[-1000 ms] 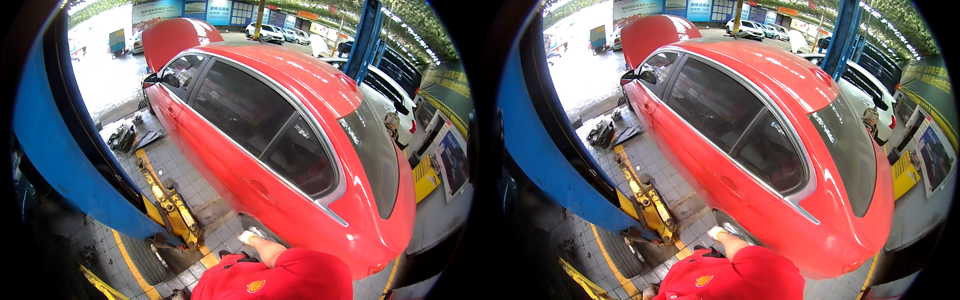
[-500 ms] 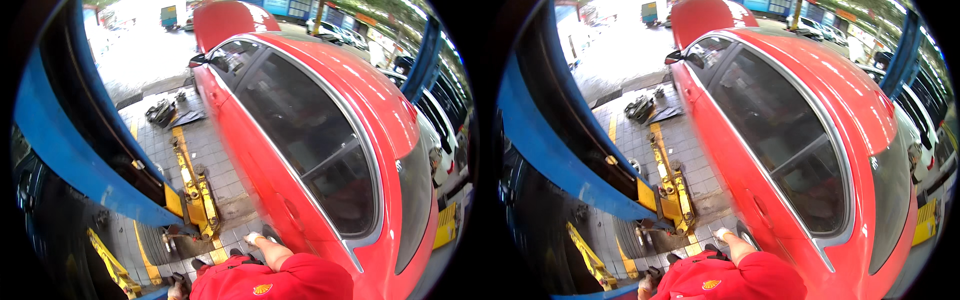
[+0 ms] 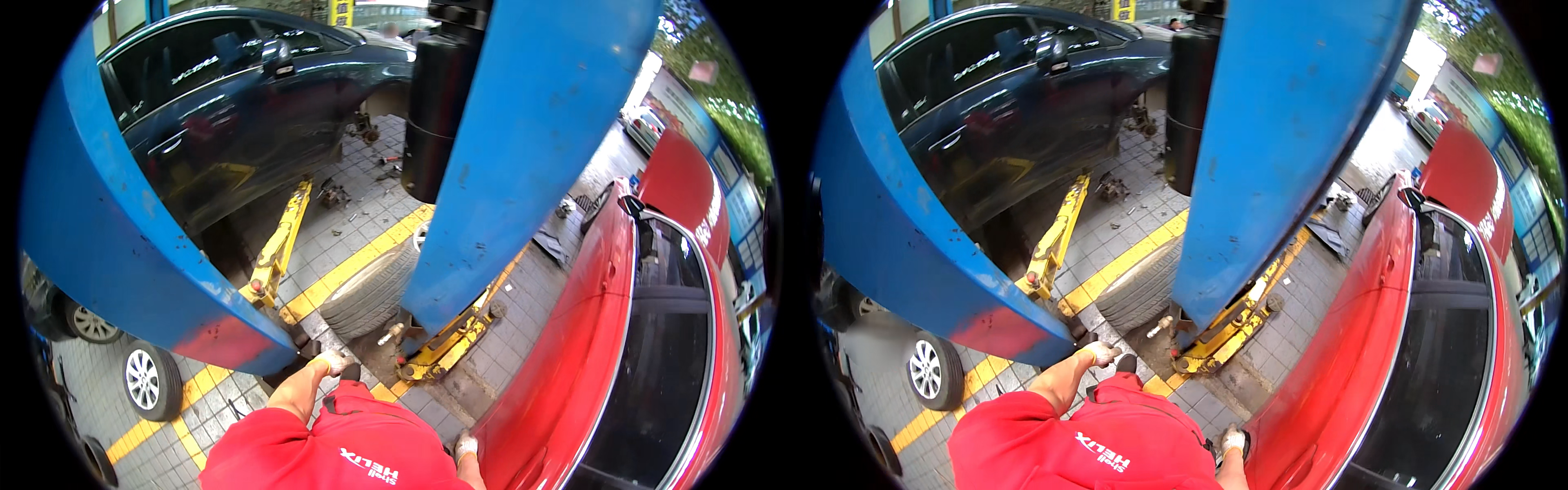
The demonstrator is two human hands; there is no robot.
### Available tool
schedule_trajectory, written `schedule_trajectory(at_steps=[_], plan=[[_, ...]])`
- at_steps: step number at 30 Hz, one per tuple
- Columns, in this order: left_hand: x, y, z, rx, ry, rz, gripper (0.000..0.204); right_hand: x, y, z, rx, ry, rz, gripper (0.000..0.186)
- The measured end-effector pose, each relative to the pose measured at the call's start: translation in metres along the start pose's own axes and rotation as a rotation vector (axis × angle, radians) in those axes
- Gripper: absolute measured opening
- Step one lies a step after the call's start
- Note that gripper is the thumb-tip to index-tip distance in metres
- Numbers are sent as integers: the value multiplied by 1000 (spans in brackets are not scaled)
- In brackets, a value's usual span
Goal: The person removes a tire from a red car, rolls it to a tire changing machine, and uses a pry bar to separate the tire bead from the rim. They then use a pneumatic tool to clean the inside of the rim.
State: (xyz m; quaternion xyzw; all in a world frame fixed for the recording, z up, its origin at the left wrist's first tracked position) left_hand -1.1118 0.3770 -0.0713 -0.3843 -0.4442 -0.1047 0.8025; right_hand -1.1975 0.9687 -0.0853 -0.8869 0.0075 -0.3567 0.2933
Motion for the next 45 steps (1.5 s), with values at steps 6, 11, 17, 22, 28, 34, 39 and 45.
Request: schedule_trajectory(at_steps=[6, 11, 17, 22, 28, 34, 39, 45], plan=[[-27, -5, -46, -70, 77, 138, 69, -81, 48, -100, 742, -663, -164, 39], [-10, -16, -134, 274, -169, 153, 66, 56, 74, -285, -240, -254, -200, 66], [-28, -27, -141, 636, -230, 72, 47, 89, 81, -380, -378, -547, -157, 45], [-54, -24, -139, 617, -202, -28, 51, 184, 71, -485, -473, -588, -223, 33], [-104, -45, -121, 414, -106, -31, 55, 265, 31, -579, -559, -1007, -138, 43], [-131, -118, -21, -14, 175, 7, 68, 266, -11, -615, -663, -1003, 44, 21], [-184, -87, -71, -10, 238, -87, 54, 276, 13, -653, -242, -1128, -28, 18], [-197, -66, -101, 419, -47, -288, 51, 261, -8, -654, -384, -1068, -64, 27]])
Point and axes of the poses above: each hand's wrist, its own x-axis away from the middle knuckle, its own y-axis out of the palm, z = x × y, the point moved 9 cm from there along -x, towards the middle knuckle, and after that the axes turned 14 degrees about -x, right-handed, at the moved point
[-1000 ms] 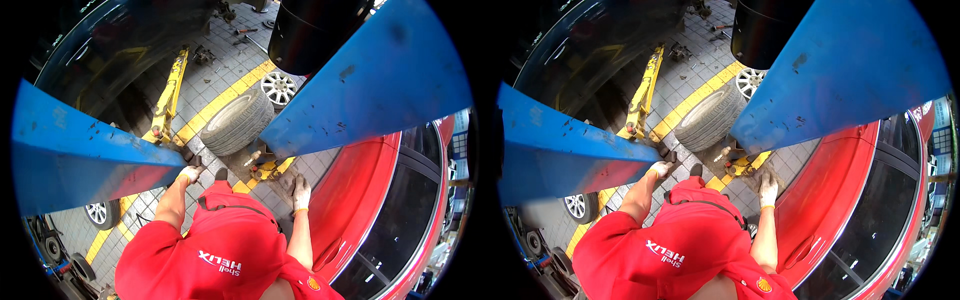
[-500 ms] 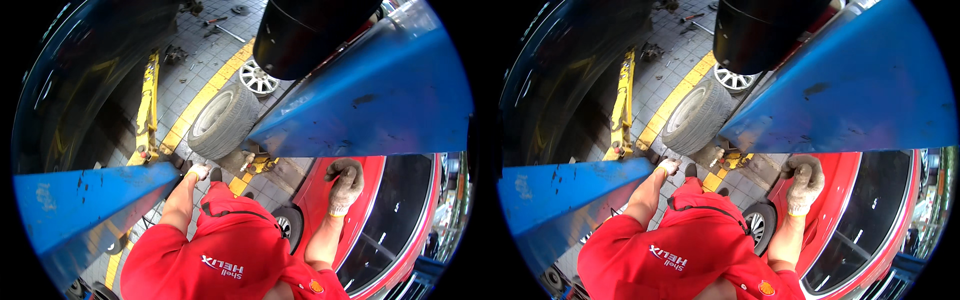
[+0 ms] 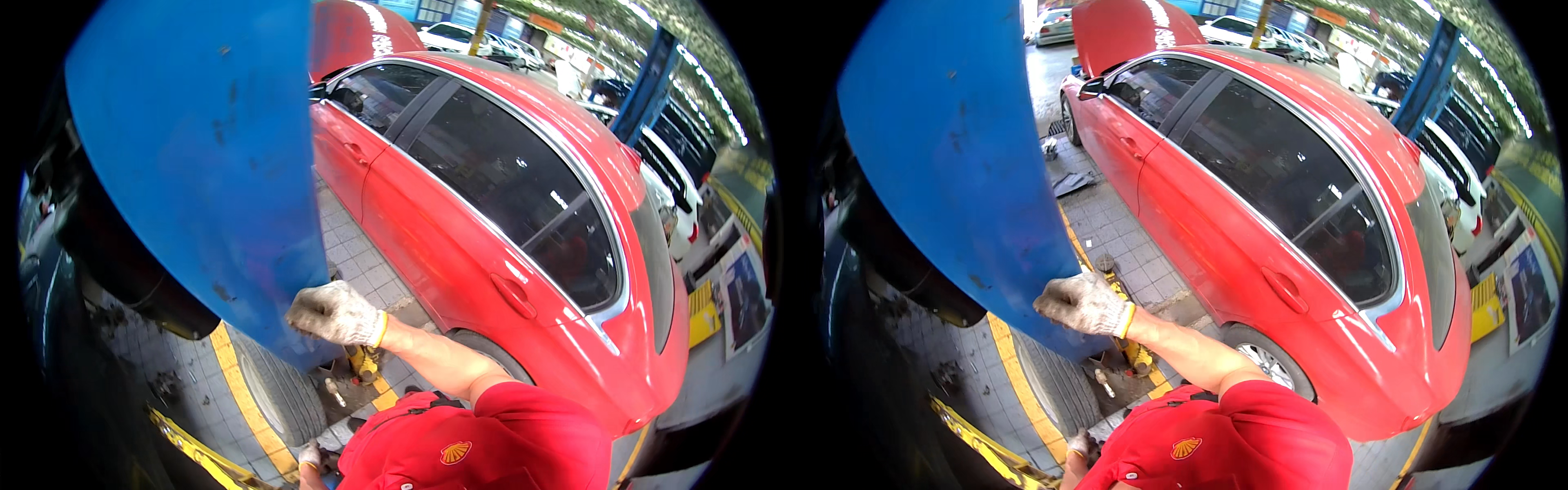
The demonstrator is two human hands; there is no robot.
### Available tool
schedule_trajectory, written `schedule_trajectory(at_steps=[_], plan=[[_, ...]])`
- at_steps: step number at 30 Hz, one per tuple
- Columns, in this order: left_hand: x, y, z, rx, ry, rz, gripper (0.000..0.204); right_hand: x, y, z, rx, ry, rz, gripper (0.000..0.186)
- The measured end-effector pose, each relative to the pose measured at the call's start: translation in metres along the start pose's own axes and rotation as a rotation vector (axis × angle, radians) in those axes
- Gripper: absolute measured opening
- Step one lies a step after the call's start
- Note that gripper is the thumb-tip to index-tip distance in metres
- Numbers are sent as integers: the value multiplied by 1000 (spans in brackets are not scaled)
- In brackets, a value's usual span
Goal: The person removes a tire from a red car, rolls it to a tire changing machine, and uses a pry bar to separate the tire bead from the rim. They then use a pneumatic tool to clean the inside of the rim.
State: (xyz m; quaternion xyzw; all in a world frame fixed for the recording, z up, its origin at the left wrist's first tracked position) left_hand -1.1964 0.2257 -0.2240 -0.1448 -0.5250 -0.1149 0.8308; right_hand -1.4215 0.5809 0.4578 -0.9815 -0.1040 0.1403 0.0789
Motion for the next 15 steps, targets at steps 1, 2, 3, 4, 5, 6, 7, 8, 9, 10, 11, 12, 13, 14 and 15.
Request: schedule_trajectory(at_steps=[1, 2, 3, 4, 5, 6, 7, 8, 9, 10, 11, 12, 13, 14, 15], plan=[[7, -6, -10, -33, -6, -24, 49, 7, 3, -4, 11, -36, 0, 27], [13, -11, -22, 0, -51, 9, 47, 14, 6, -7, 23, -73, -3, 27], [16, -12, -19, 23, -90, 22, 44, 17, 3, -10, 27, -73, 7, 27], [16, -20, -14, -7, -48, 32, 53, 18, 7, -14, 18, -80, 0, 27], [15, -31, -9, -29, -35, 48, 53, 19, 9, -19, 10, -87, -8, 27], [15, -32, -3, -47, -22, 53, 54, 20, 10, -22, 20, -84, -26, 28], [14, -32, 2, -64, -9, 56, 54, 23, 10, -24, 22, -109, -27, 29], [13, -33, 9, -58, 12, 75, 55, 26, 9, -24, 25, -132, -28, 29], [15, -36, 10, -39, 27, 104, 56, 27, 12, -24, 19, -158, -43, 30], [17, -39, 11, -20, 42, 131, 57, 28, 14, -23, 28, -109, -70, 31], [14, -33, 18, -4, 63, 144, 58, 30, 11, -22, 21, -83, -69, 31], [12, -25, 19, -91, 22, 64, 70, 33, 8, -19, 15, -56, -66, 32], [9, -13, 24, -44, 19, -9, 69, 37, 5, -18, 11, -33, -65, 32], [7, -5, 27, -84, 30, -22, 68, 41, 0, -13, -28, 13, -51, 32], [6, -1, 27, -119, 38, -29, 68, 45, -2, -6, -73, 58, -42, 32]])
Point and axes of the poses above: each hand's wrist, its own x-axis away from the middle knuckle, its own y-axis out of the palm, z = x × y, the point moved 9 cm from there along -x, towards the middle knuckle, and after that the axes turned 14 degrees about -x, right-handed, at the moved point
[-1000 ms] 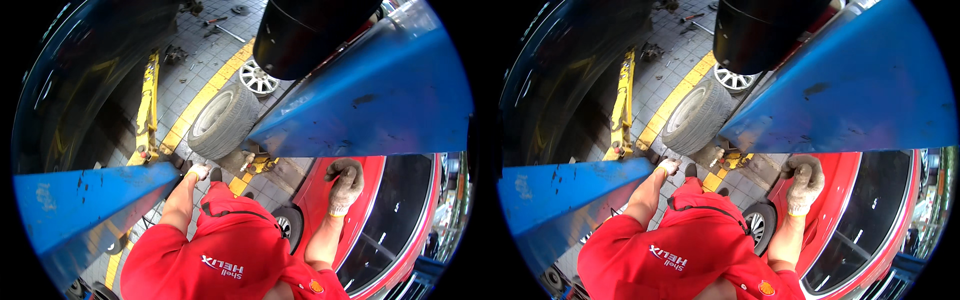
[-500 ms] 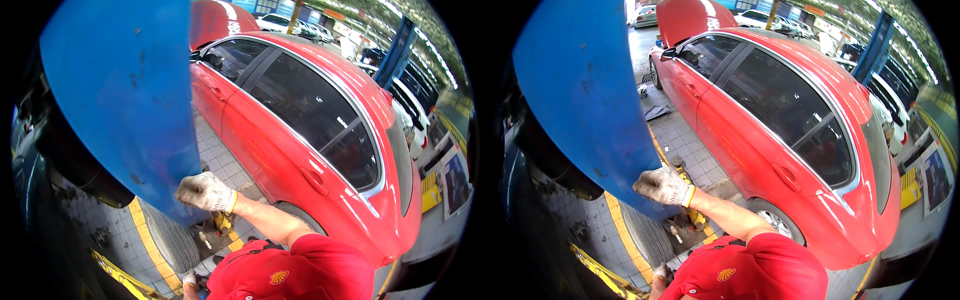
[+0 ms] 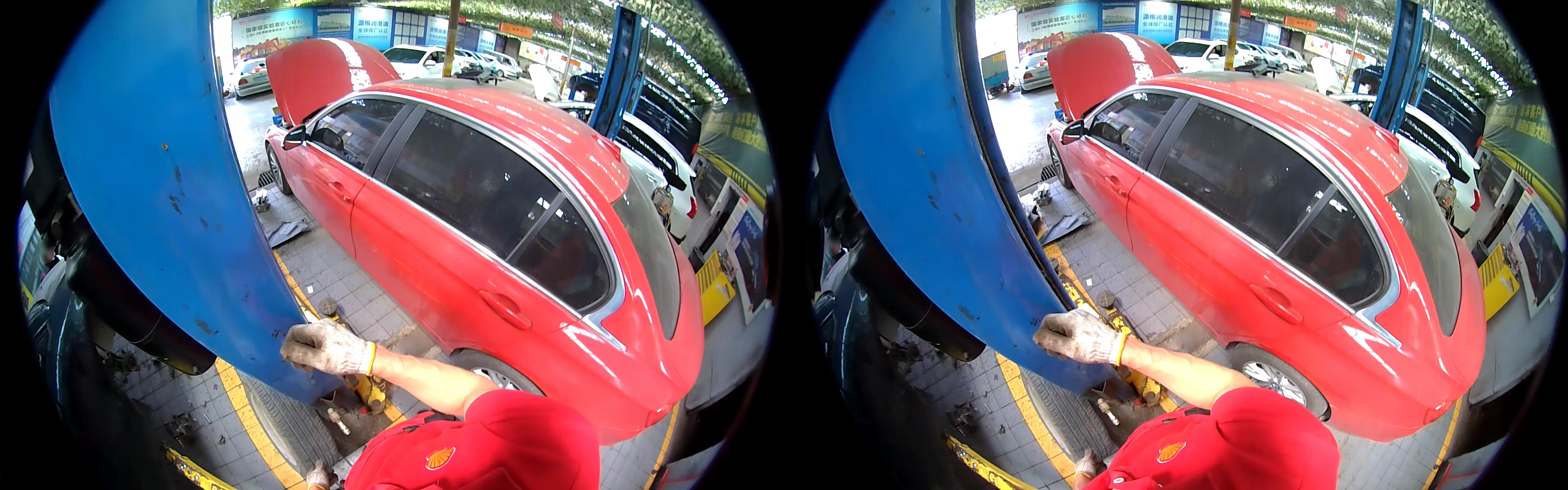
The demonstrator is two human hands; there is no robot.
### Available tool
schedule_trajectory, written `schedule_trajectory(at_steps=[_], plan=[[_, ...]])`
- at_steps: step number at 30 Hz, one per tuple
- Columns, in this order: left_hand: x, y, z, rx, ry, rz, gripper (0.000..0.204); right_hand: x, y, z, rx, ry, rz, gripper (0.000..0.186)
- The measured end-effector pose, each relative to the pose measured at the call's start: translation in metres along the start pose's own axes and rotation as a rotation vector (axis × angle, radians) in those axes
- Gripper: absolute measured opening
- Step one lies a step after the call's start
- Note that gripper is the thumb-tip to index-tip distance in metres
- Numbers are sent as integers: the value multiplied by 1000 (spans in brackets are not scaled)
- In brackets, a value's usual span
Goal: The person removes a tire from a red car, rolls it to a tire changing machine, and uses a pry bar to separate the tire bead from the rim. They then use a pneumatic tool to clean the inside of the rim.
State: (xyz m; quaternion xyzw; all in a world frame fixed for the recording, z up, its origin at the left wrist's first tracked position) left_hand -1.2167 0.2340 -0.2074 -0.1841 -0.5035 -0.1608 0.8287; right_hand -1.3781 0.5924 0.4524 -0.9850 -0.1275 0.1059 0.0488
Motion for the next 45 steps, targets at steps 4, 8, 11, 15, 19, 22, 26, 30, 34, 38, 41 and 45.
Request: schedule_trajectory(at_steps=[4, 8, 11, 15, 19, 22, 26, 30, 34, 38, 41, 45], plan=[[-11, 20, -1, 10, 45, -125, 58, 14, -7, 20, -131, 63, 52, 39], [-13, 53, 23, -123, 59, -100, 56, 21, -56, 35, -86, 28, 223, 43], [-6, 70, 55, -163, 96, -101, 54, 17, -126, 5, -214, 26, 468, 45], [12, 90, 94, -199, 155, -108, 52, -23, -222, -81, -109, -167, 707, 68], [25, 123, 133, -252, 220, -150, 50, -44, -294, -179, -127, -384, 759, 71], [35, 130, 145, -262, 242, -152, 49, -37, -259, -212, -168, -480, 619, 49], [41, 134, 147, -270, 256, -150, 47, -10, -154, -182, -89, -383, 197, 40], [42, 144, 149, -277, 280, -153, 45, 6, -102, -82, -211, -53, 23, 41], [46, 136, 144, -279, 264, -126, 43, 37, -78, 61, -123, 326, 106, 43], [49, 156, 156, -304, 282, -146, 41, 137, -111, 268, 225, 637, 179, 42], [56, 161, 160, -317, 282, -136, 40, 256, -145, 406, 354, 756, 326, 68], [64, 154, 159, -330, 270, -102, 38, 420, -184, 513, 448, 1234, 370, 53]])
Point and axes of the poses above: each hand's wrist, its own x-axis away from the middle knuckle, its own y-axis out of the palm, z = x × y, the point moved 9 cm from there along -x, towards the middle knuckle, and after that the axes turned 14 degrees about -x, right-handed, at the moved point
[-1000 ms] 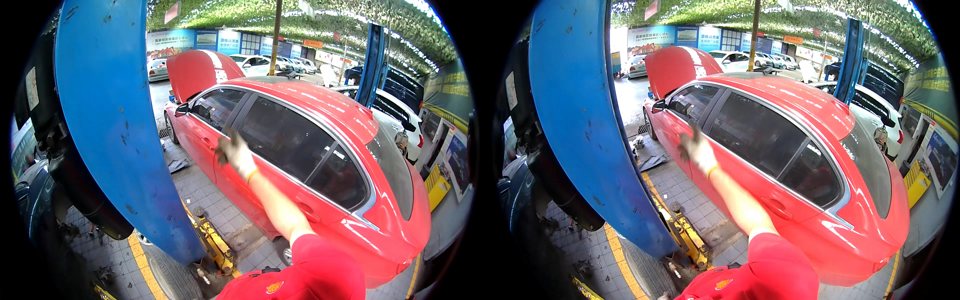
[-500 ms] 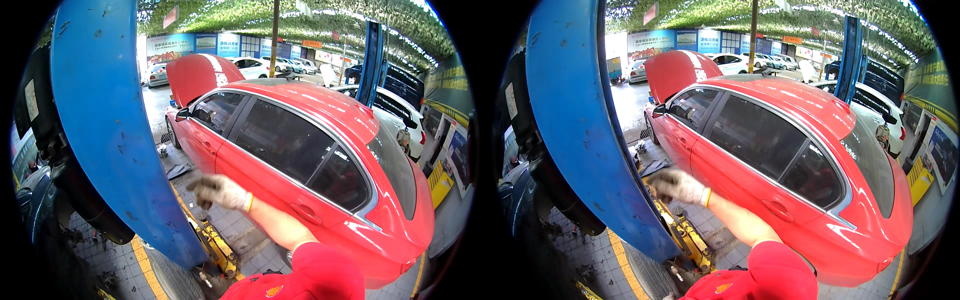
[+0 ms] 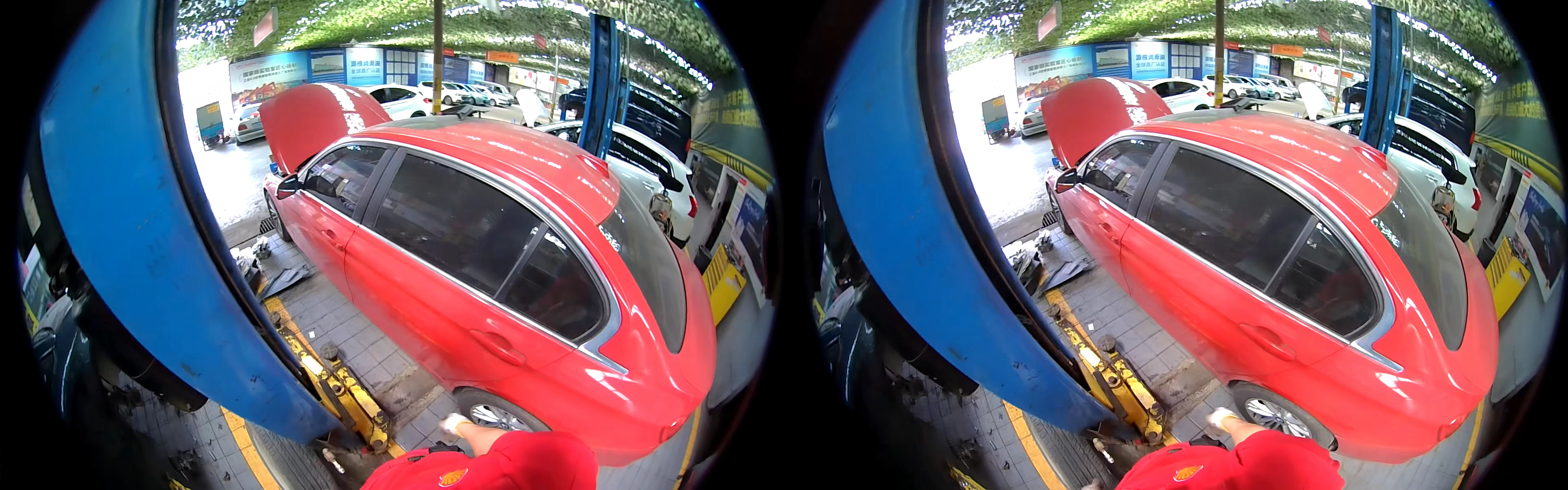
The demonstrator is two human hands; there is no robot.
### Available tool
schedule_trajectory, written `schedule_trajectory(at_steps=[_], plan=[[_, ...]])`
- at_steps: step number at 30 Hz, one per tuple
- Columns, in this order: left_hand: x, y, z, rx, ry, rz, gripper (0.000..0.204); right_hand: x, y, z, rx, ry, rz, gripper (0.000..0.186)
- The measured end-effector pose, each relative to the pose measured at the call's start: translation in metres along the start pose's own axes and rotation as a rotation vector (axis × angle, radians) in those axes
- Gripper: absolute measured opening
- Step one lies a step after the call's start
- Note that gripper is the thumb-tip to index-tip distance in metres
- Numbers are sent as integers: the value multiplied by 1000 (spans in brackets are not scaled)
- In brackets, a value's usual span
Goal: The person removes a tire from a red car, rolls it to a tire changing machine, and uses a pry bar to separate the tire bead from the rim. They then use a pneumatic tool to clean the inside of the rim.
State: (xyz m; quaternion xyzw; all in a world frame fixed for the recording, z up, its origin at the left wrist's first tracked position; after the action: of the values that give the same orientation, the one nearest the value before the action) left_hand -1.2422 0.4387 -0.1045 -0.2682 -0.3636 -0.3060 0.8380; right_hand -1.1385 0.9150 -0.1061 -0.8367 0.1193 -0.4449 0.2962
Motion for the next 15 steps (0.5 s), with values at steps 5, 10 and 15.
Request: schedule_trajectory(at_steps=[5, 10, 15], plan=[[12, -22, -21, -36, -58, 73, 36, 27, 8, 64, 608, -147, -417, 45], [12, -30, -11, -96, -40, 135, 34, 40, -36, 75, -181, 222, -164, 48], [-9, -2, 39, -272, 83, 147, 32, 7, -71, 95, -329, 71, 79, 49]])
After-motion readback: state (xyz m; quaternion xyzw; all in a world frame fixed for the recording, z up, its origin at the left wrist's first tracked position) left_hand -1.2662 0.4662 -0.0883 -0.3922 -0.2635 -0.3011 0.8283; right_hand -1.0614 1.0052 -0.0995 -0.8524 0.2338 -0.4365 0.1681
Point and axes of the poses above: each hand's wrist, its own x-axis away from the middle knuckle, its own y-axis out of the palm, z = x × y, the point moved 9 cm from there along -x, towards the middle knuckle, and after that the axes turned 14 degrees about -x, right-handed, at the moved point
